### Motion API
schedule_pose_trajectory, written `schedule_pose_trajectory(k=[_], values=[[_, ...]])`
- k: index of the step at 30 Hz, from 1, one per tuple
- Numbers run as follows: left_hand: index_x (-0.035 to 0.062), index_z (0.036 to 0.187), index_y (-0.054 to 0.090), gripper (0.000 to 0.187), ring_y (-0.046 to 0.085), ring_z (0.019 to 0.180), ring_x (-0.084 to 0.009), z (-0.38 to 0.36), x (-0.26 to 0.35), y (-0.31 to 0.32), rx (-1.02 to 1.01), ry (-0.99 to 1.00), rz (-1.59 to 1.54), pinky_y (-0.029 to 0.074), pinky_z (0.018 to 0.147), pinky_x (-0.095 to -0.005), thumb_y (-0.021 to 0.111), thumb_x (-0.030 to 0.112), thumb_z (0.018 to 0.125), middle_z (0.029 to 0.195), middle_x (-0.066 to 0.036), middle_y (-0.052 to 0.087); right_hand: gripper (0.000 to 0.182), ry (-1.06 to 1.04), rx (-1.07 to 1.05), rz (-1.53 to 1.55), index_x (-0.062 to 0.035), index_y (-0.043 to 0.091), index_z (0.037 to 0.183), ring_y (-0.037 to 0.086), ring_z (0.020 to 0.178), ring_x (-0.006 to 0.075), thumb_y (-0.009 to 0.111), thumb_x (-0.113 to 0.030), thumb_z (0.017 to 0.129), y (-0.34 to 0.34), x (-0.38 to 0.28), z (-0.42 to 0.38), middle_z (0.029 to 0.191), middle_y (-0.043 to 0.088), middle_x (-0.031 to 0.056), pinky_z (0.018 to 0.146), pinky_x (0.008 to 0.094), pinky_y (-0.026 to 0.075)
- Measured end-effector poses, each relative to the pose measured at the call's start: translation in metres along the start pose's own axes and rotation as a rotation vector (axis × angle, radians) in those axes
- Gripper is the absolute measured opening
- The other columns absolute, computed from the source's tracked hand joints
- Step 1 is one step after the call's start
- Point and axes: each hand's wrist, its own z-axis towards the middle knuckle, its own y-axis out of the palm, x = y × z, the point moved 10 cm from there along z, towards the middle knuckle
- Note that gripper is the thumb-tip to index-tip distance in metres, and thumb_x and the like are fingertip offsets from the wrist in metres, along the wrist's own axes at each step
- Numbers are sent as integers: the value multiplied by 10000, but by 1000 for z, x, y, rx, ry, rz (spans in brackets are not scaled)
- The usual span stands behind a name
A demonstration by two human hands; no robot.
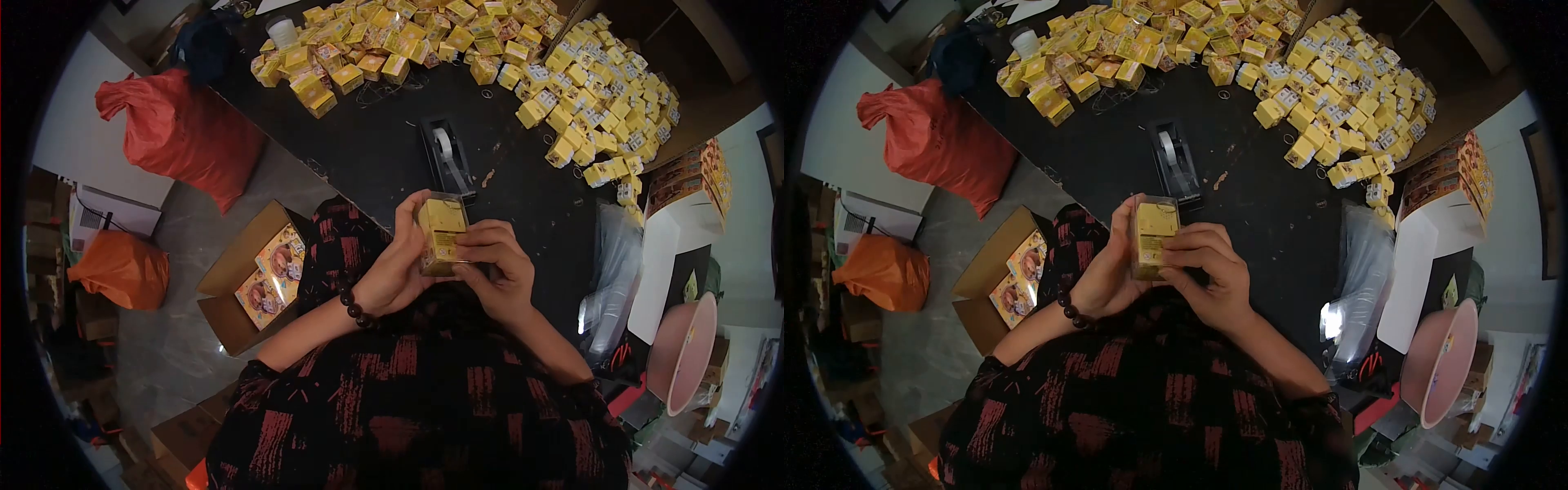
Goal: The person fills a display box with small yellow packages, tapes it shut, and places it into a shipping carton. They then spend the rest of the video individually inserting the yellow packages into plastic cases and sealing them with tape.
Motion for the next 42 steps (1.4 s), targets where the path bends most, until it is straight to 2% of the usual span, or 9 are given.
schedule_pose_trajectory(k=[10, 13, 16, 19, 21, 25, 37, 40, 42], values=[[216, 1450, 118, 795, 424, 1229, -215, -5, 2, -17, 98, -17, 109, 507, 928, -367, 609, 1, 863, 1358, -91, 316, 172, -263, 71, -357, -11, 646, 915, 605, 922, 291, 708, 14, 756, 5, -21, -9, 1004, 629, 120, 815, 366, 486], [185, 1459, 159, 737, 464, 1183, -223, 1, 26, -19, 72, 37, 404, 527, 874, -366, 609, 81, 885, 1362, -114, 338, 298, -44, 42, -384, -19, 618, 1086, 575, 1021, 300, 692, -110, 812, -10, 10, -5, 1108, 598, 135, 886, 378, 446], [78, 1458, 233, 706, 515, 1099, -203, 14, 114, -61, 362, 468, 1457, 502, 875, -332, 637, 142, 883, 1298, -148, 427, 516, 225, 285, -840, -26, 488, 1277, 483, 1156, 367, 693, -152, 820, -118, 29, -25, 1223, 539, 180, 984, 435, 377], [60, 1449, 269, 746, 538, 1109, -272, 29, 150, -92, 492, 196, 1349, 458, 943, -384, 692, 148, 841, 1332, -180, 429, 532, 562, 397, -1225, 38, 469, 1263, 482, 1124, 428, 674, -205, 837, -250, 40, -109, 1232, 509, 252, 981, 480, 381], [75, 1440, 310, 797, 524, 1134, -360, 36, 177, -104, 422, 616, 1982, 424, 978, -417, 745, 136, 775, 1383, -208, 403, 674, 865, 305, -1329, 91, 452, 1272, 492, 1131, 449, 716, -314, 803, -321, 61, -194, 1209, 506, 316, 979, 482, 397], [119, 1410, 383, 753, 435, 1237, -399, 44, 192, -117, 505, 318, 2072, 383, 1014, -447, 759, 208, 764, 1457, -217, 329, 804, 1320, 229, -1051, 130, 482, 1256, 568, 1069, 369, 799, -377, 718, -364, 90, -296, 1138, 577, 279, 942, 399, 446], [96, 1317, 462, 587, 297, 1309, -403, -47, 128, -86, 909, 731, 1920, 245, 1052, -491, 704, 165, 786, 1450, -210, 283, 224, 1099, 730, -668, 4, 595, 884, 512, 712, 91, 722, -175, 841, -409, 92, -320, 798, 568, 41, 625, 231, 423], [112, 1280, 503, 544, 314, 1298, -397, -46, 99, -69, 704, 715, 1840, 262, 1044, -485, 711, 149, 779, 1436, -193, 308, 196, 429, 837, -799, -24, 597, 899, 519, 695, 78, 683, -199, 877, -442, 59, -295, 791, 586, 10, 622, 212, 426], [118, 1218, 552, 469, 365, 1263, -379, -41, 79, -45, 485, 771, 1808, 320, 1011, -475, 717, 137, 780, 1399, -174, 361, 130, 561, 775, -533, -20, 591, 924, 531, 756, 97, 625, -146, 914, -442, 53, -281, 821, 586, 22, 687, 230, 443]])
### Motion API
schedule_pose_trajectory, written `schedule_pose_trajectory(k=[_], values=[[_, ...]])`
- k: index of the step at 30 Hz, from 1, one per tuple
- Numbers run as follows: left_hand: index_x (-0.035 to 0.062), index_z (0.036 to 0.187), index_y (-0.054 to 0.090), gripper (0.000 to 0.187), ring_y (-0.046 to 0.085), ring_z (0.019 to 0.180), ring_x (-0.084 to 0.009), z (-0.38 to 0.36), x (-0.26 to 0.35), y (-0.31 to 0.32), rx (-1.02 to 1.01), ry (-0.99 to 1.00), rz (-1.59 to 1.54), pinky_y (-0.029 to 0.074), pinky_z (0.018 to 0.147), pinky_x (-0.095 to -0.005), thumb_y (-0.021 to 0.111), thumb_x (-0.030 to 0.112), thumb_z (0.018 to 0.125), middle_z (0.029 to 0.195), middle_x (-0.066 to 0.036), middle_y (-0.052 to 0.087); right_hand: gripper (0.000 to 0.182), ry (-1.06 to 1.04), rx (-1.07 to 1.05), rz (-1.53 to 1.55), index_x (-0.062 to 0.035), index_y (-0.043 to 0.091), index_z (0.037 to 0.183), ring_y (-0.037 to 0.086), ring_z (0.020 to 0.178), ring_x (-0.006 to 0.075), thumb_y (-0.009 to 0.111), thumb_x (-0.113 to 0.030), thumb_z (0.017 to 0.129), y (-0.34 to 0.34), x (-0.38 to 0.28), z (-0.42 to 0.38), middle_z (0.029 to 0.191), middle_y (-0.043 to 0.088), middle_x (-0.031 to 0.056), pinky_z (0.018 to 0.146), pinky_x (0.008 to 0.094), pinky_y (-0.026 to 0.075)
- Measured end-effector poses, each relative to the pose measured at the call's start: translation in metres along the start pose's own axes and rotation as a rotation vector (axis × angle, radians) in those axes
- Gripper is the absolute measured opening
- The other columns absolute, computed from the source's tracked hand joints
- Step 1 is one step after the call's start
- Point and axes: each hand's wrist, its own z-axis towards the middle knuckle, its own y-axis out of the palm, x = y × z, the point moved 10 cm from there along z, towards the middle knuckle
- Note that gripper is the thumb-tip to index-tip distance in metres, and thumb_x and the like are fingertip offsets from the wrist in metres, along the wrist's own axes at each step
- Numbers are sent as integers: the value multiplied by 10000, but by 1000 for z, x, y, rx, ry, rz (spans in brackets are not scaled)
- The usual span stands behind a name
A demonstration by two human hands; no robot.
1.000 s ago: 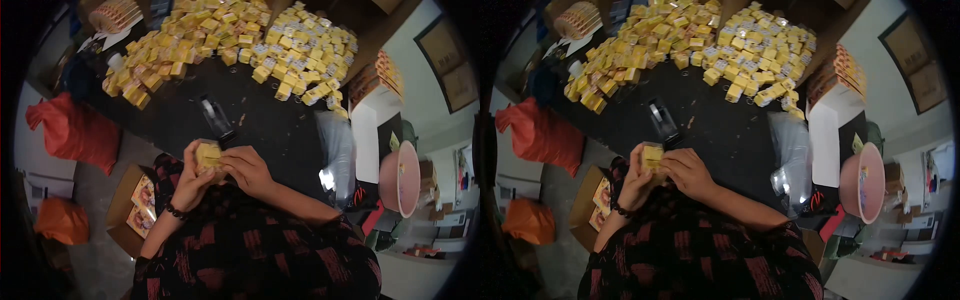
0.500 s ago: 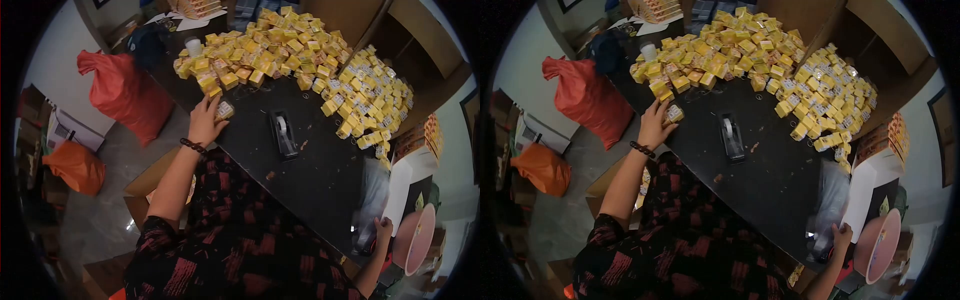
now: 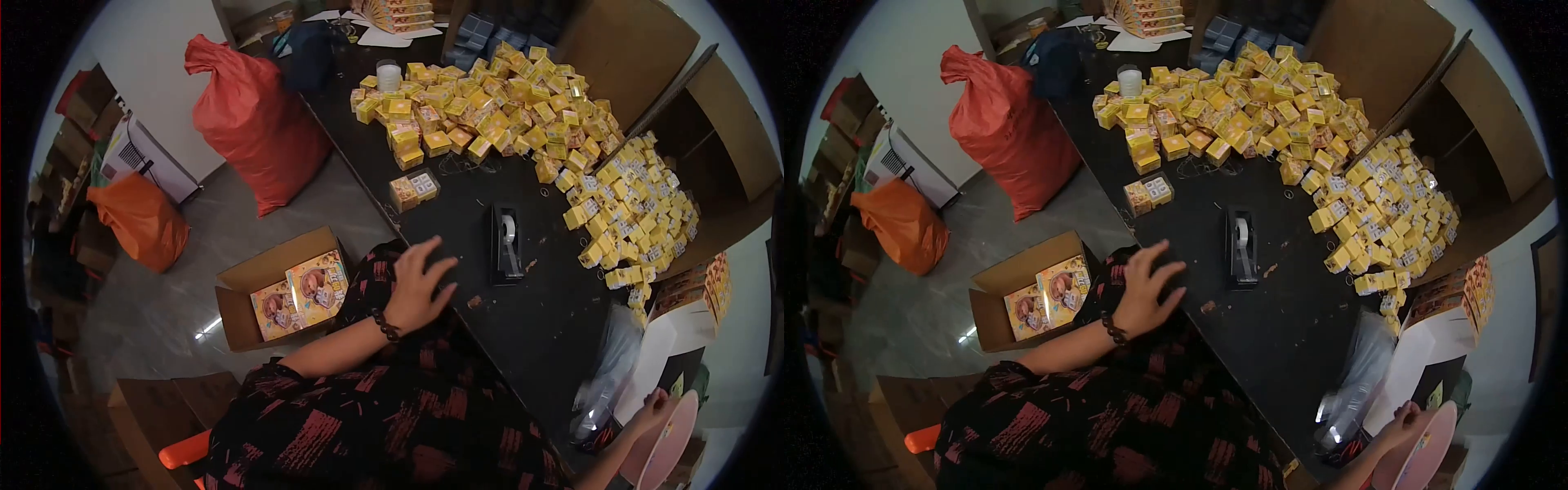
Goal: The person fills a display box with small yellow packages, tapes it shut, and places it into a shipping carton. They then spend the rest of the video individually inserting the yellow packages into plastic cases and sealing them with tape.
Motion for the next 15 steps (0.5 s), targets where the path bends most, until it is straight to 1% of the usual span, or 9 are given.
schedule_pose_trajectory(k=[2, 5, 7, 8, 9, 11, 12, 14, 15], values=[[116, 1198, 565, 433, 398, 1244, -355, 0, 39, 15, -82, 223, -136, 366, 977, -463, 711, 141, 791, 1391, -175, 370, 139, -278, 245, -194, 0, 581, 929, 524, 741, 103, 630, -129, 912, 45, -150, -5, 845, 577, 42, 667, 220, 438], [97, 1227, 539, 441, 420, 1236, -322, 3, 97, 24, -203, 436, -365, 390, 980, -432, 701, 163, 821, 1373, -173, 393, 83, -339, 114, 29, -1, 577, 930, 527, 749, 97, 599, -81, 923, 132, -263, -28, 838, 558, 32, 677, 222, 448], [72, 1265, 478, 492, 434, 1229, -304, 21, 121, 14, -260, 198, -744, 411, 985, -408, 696, 194, 842, 1322, -164, 444, 67, -506, -196, 167, -15, 577, 978, 550, 783, 94, 585, -52, 922, 215, -325, -74, 887, 568, 42, 690, 222, 466], [54, 1335, 358, 536, 536, 1111, -248, 25, 117, 15, -204, 95, -820, 471, 921, -355, 647, 147, 892, 1187, -139, 540, 106, -439, -330, 255, -16, 570, 1023, 566, 811, 102, 581, -40, 921, 254, -340, -95, 911, 568, 44, 684, 226, 476], [54, 1335, 358, 536, 536, 1111, -248, 22, 111, 16, -194, 99, -813, 471, 921, -355, 647, 147, 892, 1187, -139, 540, 150, -376, -466, 344, -16, 562, 1068, 582, 839, 109, 577, -28, 919, 292, -353, -116, 935, 568, 46, 677, 231, 487], [59, 1382, 264, 562, 602, 954, -177, 7, 63, 45, -257, -403, -1472, 510, 825, -298, 586, 53, 922, 1059, -111, 586, 255, -152, -505, 584, -1, 530, 1136, 599, 850, 125, 597, 7, 890, 347, -368, -138, 1002, 543, 66, 684, 244, 504], [55, 1399, 221, 565, 613, 852, -127, 14, 44, 16, -42, -431, -1390, 515, 778, -258, 537, -9, 934, 977, -87, 600, 286, -47, -615, 667, -2, 516, 1172, 610, 846, 134, 593, -3, 896, 370, -372, -157, 996, 559, 69, 688, 251, 513], [73, 1420, 195, 592, 610, 888, -133, 17, 18, -13, 147, -392, -1302, 511, 784, -261, 519, -32, 935, 1014, -100, 592, 290, 104, -946, 627, 1, 510, 1192, 626, 831, 149, 579, -26, 911, 414, -352, -193, 961, 596, 80, 697, 264, 525], [85, 1425, 253, 644, 577, 1021, -201, 15, 8, -18, 141, -414, -1200, 480, 882, -341, 619, 41, 897, 1124, -143, 547, 264, 144, -1164, 500, 6, 520, 1176, 631, 821, 156, 570, -37, 920, 433, -333, -219, 933, 616, 89, 701, 270, 528]])
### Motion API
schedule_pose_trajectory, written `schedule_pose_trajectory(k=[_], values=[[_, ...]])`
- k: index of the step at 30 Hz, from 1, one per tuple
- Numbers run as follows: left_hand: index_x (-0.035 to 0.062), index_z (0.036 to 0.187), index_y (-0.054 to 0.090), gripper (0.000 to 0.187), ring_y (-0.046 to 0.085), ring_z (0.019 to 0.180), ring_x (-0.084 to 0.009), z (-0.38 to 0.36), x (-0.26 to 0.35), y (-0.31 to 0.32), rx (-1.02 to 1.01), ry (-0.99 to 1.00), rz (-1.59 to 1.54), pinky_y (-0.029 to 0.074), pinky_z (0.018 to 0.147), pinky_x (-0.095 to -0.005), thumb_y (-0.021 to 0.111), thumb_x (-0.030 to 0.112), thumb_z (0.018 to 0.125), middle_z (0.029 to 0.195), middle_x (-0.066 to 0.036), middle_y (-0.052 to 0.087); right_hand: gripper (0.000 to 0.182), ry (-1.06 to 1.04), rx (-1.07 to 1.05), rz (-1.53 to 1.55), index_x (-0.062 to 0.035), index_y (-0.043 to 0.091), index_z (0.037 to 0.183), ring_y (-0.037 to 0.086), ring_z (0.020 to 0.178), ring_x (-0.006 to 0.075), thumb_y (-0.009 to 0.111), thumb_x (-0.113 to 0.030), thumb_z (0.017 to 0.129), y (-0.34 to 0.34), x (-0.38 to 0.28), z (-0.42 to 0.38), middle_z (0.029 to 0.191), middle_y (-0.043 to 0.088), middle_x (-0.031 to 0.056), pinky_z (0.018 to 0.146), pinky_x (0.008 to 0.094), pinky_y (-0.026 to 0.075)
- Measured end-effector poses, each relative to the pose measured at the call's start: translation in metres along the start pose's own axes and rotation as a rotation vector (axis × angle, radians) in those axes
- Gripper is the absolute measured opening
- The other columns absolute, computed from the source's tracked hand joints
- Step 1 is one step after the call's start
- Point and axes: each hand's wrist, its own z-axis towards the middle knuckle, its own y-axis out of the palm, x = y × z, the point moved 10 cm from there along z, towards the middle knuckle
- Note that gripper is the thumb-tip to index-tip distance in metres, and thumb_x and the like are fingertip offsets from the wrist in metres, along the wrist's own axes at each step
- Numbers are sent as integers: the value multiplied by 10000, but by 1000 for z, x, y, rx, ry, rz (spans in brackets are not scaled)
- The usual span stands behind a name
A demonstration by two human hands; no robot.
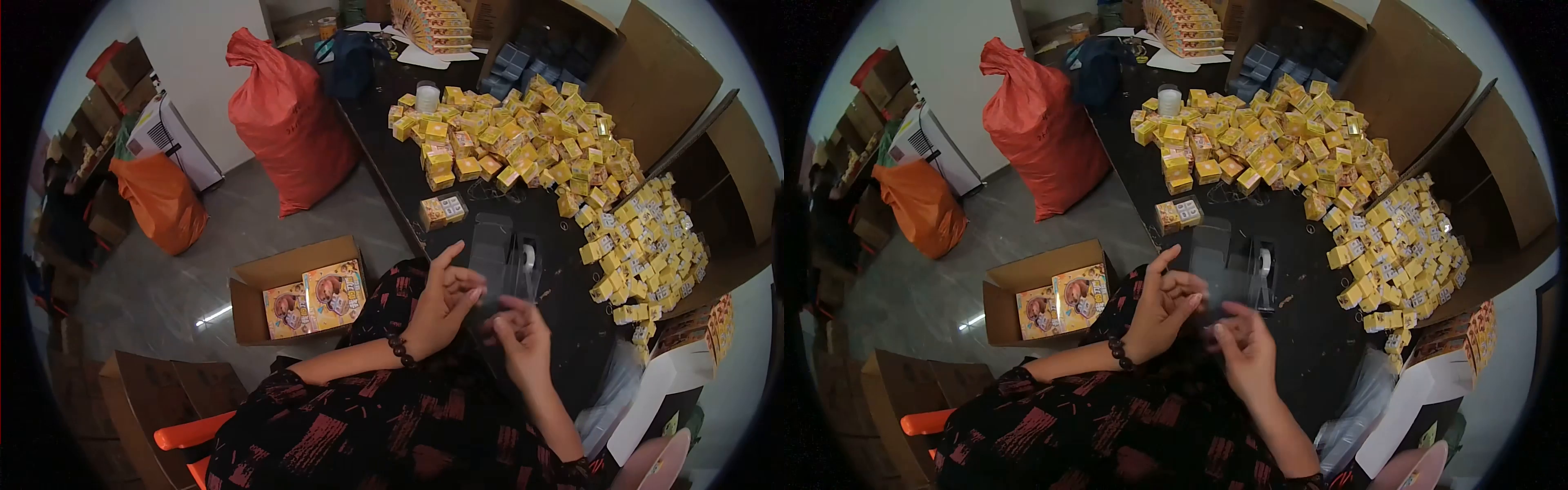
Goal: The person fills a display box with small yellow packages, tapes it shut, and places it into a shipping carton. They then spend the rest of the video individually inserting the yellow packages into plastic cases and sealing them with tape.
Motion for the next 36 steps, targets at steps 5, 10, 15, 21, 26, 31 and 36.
schedule_pose_trajectory(k=[5, 10, 15, 21, 26, 31, 36], values=[[48, 1313, 460, 730, 387, 1251, -346, -7, 80, -3, 6, 522, 1275, 306, 1057, -456, 816, 229, 702, 1320, -180, 408, 178, -86, -162, -448, 25, 537, 1081, 661, 824, 228, 563, -51, 923, 31, -6, 8, 896, 647, 159, 687, 309, 529], [22, 1110, 550, 546, 494, 1107, -316, -2, 70, -25, -118, 411, 993, 416, 923, -368, 843, 188, 680, 1211, -151, 494, 135, -245, -279, -678, 36, 529, 1027, 652, 818, 355, 556, -33, 914, 47, -8, 4, 921, 634, 218, 667, 369, 520], [42, 975, 587, 331, 541, 945, -277, -15, 41, -43, -174, 285, 991, 433, 824, -363, 790, 172, 747, 1011, -100, 567, 142, -316, -175, -762, 22, 519, 1041, 627, 826, 395, 536, -63, 929, 47, 2, 7, 906, 608, 250, 689, 401, 506], [53, 848, 616, 188, 560, 970, -263, -18, 4, -38, -488, -13, 720, 440, 832, -352, 730, 200, 818, 1002, -85, 597, 283, 571, -392, 301, 19, 490, 1188, 652, 936, 271, 556, -53, 923, 57, 72, 1, 1070, 634, 108, 794, 342, 517], [48, 787, 643, 184, 574, 1025, -267, -26, 14, -27, -647, -38, 600, 450, 853, -340, 711, 211, 839, 1095, -88, 625, 491, 725, -718, 245, 28, 442, 1310, 627, 1000, 209, 645, -113, 885, 79, 85, 8, 1135, 611, 80, 844, 315, 512], [50, 780, 672, 190, 604, 968, -264, -36, 19, -40, -641, 98, 793, 466, 840, -354, 696, 226, 847, 1054, -88, 655, 552, 543, -940, -434, 4, 484, 1276, 637, 980, 234, 726, -229, 837, 91, 73, 43, 1104, 623, 119, 874, 349, 506], [24, 993, 679, 222, 633, 975, -194, -62, -43, -58, -737, -393, 537, 478, 851, -318, 621, 224, 915, 1081, -77, 666, 528, -639, -227, -888, -28, 508, 1257, 483, 1152, 374, 709, -137, 781, 113, -54, 183, 1236, 501, 191, 950, 386, 433]])
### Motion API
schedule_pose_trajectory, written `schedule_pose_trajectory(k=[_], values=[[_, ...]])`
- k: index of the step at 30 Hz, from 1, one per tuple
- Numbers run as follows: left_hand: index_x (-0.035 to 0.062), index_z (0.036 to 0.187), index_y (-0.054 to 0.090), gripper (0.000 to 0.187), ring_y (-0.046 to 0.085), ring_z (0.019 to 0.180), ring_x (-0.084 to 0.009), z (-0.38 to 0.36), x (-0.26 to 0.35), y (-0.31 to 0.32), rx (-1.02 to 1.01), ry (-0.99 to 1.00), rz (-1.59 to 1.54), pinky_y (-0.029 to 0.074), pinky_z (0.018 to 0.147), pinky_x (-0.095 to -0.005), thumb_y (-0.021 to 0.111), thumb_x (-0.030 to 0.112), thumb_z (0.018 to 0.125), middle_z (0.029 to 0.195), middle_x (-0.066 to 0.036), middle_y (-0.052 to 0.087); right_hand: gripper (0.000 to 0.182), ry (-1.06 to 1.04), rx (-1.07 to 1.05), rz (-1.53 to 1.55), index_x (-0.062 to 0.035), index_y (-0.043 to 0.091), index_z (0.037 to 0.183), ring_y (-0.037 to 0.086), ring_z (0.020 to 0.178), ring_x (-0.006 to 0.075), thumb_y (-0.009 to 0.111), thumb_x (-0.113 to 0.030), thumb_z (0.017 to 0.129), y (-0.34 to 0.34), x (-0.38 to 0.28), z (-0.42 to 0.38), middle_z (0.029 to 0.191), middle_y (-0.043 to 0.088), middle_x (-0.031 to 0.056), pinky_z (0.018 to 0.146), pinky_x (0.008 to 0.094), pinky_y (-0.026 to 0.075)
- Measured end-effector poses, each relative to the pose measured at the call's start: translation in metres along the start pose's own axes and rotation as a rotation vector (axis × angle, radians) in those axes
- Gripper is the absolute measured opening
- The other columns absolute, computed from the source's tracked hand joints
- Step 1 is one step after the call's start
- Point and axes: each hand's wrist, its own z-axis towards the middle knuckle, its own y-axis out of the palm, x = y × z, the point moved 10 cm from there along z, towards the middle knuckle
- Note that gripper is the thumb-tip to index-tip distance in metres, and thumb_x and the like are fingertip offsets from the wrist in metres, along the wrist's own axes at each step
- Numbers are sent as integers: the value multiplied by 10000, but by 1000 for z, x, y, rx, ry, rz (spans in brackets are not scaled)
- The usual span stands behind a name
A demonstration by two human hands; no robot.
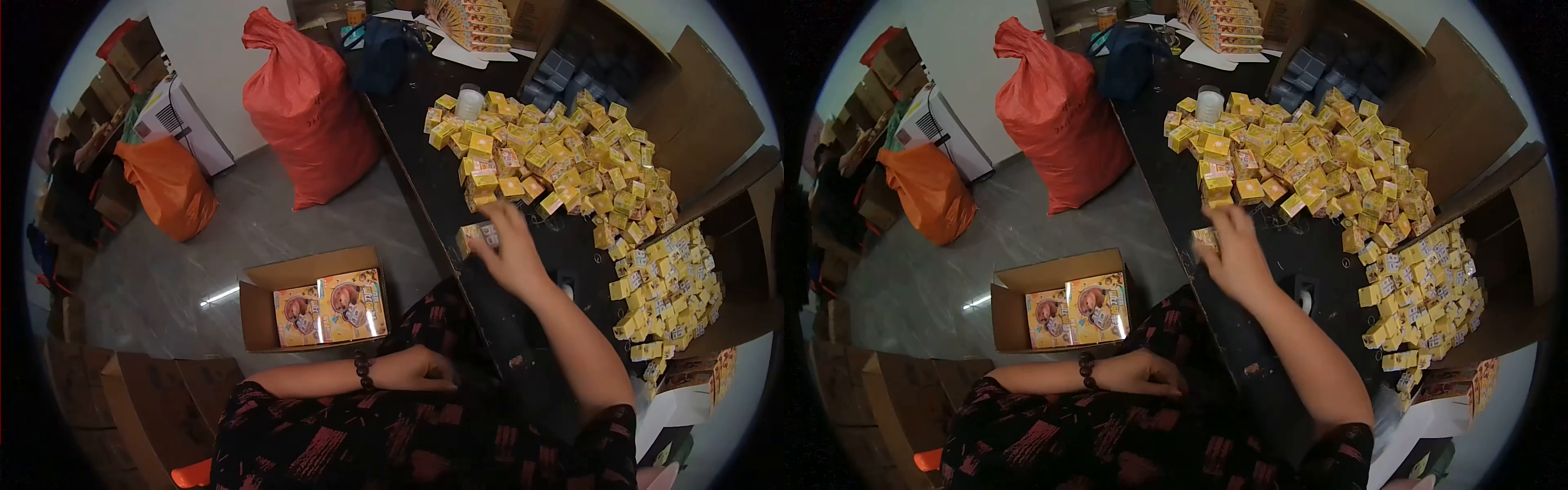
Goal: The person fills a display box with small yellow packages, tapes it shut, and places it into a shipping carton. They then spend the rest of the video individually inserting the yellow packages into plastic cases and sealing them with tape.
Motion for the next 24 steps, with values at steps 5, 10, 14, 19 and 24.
schedule_pose_trajectory(k=[5, 10, 14, 19, 24], values=[[36, 1338, 499, 395, 610, 1032, -101, -5, -1, -9, -174, -49, -251, 474, 906, -287, 500, 228, 994, 1219, -77, 628, 474, 22, -85, -218, -52, 529, 1228, 471, 1136, 369, 693, -87, 785, 41, 75, 74, 1168, 503, 193, 940, 411, 432], [35, 1450, 308, 742, 507, 1214, -194, -48, 58, -159, 533, -13, -55, 395, 1017, -331, 711, 170, 842, 1374, -140, 483, 321, 432, 81, 1193, -73, 458, 1264, 619, 996, 214, 537, -156, 964, -2, 25, 12, 1119, 588, 116, 822, 337, 523], [19, 1492, 136, 1068, 308, 1382, -256, -31, 92, -151, 803, 263, 54, 240, 1129, -377, 834, 180, 701, 1488, -184, 307, 283, 550, -126, 1581, -55, 450, 1240, 619, 1028, 227, 430, -227, 1016, 30, -39, -54, 1181, 576, 118, 820, 377, 556], [23, 1495, 136, 1003, 320, 1376, -260, -17, 96, -126, 876, 368, -175, 227, 1133, -374, 788, 201, 754, 1481, -188, 318, 317, 539, -94, 1577, -33, 433, 1270, 596, 1026, 179, 468, -203, 1004, 26, -52, -91, 1142, 579, 101, 862, 340, 528], [33, 1495, 148, 967, 342, 1359, -259, -6, 107, -95, 766, 392, -46, 238, 1128, -371, 770, 195, 773, 1462, -178, 350, 475, 333, -121, 1294, -36, 354, 1377, 543, 1047, 121, 541, -24, 941, -1, -60, -111, 1155, 552, 85, 905, 250, 436]])
